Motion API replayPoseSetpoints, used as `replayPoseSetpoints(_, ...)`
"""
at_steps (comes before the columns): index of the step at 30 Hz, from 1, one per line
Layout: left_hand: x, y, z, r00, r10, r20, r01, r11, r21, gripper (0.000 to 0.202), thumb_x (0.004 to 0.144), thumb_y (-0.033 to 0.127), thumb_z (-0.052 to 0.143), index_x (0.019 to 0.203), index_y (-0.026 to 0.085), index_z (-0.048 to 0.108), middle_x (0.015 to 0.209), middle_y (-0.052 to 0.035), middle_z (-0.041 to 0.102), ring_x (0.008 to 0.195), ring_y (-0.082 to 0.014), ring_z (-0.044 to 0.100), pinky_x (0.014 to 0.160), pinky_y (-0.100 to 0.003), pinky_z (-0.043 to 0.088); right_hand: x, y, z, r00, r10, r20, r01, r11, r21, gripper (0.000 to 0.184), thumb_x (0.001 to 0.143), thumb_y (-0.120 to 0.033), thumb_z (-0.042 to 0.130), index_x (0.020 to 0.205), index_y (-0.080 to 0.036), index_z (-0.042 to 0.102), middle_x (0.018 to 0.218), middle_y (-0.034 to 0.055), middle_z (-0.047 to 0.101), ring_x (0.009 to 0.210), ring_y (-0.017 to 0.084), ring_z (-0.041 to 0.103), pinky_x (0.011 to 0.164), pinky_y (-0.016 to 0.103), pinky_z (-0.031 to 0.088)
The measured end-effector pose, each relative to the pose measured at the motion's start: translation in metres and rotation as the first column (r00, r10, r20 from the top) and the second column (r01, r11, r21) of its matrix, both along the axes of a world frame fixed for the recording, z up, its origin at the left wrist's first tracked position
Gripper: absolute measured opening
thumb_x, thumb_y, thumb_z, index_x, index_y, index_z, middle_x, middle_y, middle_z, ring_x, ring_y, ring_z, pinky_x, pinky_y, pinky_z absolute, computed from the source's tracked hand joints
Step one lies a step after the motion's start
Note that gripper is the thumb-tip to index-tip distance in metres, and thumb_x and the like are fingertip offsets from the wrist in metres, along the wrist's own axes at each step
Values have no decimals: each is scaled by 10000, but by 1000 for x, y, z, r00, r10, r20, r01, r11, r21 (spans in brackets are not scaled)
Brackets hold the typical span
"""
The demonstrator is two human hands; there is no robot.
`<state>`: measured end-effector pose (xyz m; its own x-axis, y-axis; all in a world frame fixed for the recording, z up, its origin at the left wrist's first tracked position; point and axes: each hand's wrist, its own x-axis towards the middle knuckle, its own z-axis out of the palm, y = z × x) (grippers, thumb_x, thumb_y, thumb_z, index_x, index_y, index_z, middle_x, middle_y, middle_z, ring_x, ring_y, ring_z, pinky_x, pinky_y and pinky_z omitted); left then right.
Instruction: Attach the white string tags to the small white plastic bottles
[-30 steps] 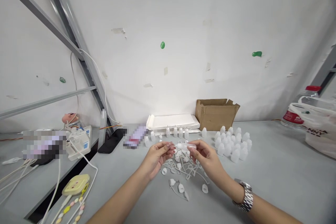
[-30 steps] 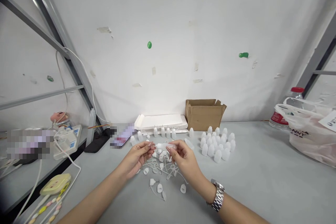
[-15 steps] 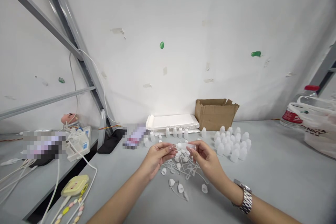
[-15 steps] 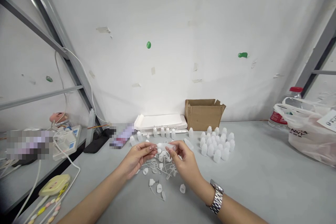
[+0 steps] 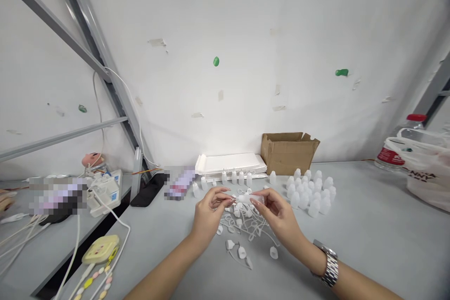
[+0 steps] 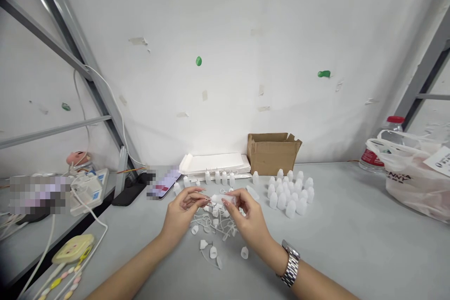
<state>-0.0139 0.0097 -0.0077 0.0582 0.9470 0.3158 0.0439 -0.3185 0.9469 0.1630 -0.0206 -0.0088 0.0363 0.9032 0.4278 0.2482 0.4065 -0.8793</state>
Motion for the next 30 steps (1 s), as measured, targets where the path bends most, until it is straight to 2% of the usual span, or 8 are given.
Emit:
replayPoseSetpoints(17, -3, 2, -3, 998, 11, -60, -8, 999, 51, 133, 712, 193, 587, 842, 189, 563, 707, 2, 681, 708, -148, 653, 727, -276, 525, -1, 0, 2, 1000, -4, 14, 4, 1000, -2, 247, 793, -425, 545, 846, -188, 590, 602, -30, 412, 570, 133, 408, 527, 243, 357)
replayPoseSetpoints(30, -3, 1, -2, 994, 4, -106, 1, 999, 48, 102, 724, 175, 562, 825, 190, 563, 709, -2, 681, 719, -155, 656, 725, -280, 526, 0, -2, 4, 995, -15, 101, 9, 998, 55, 242, 808, -419, 532, 846, -187, 590, 657, 9, 517, 607, 153, 471, 563, 264, 405)
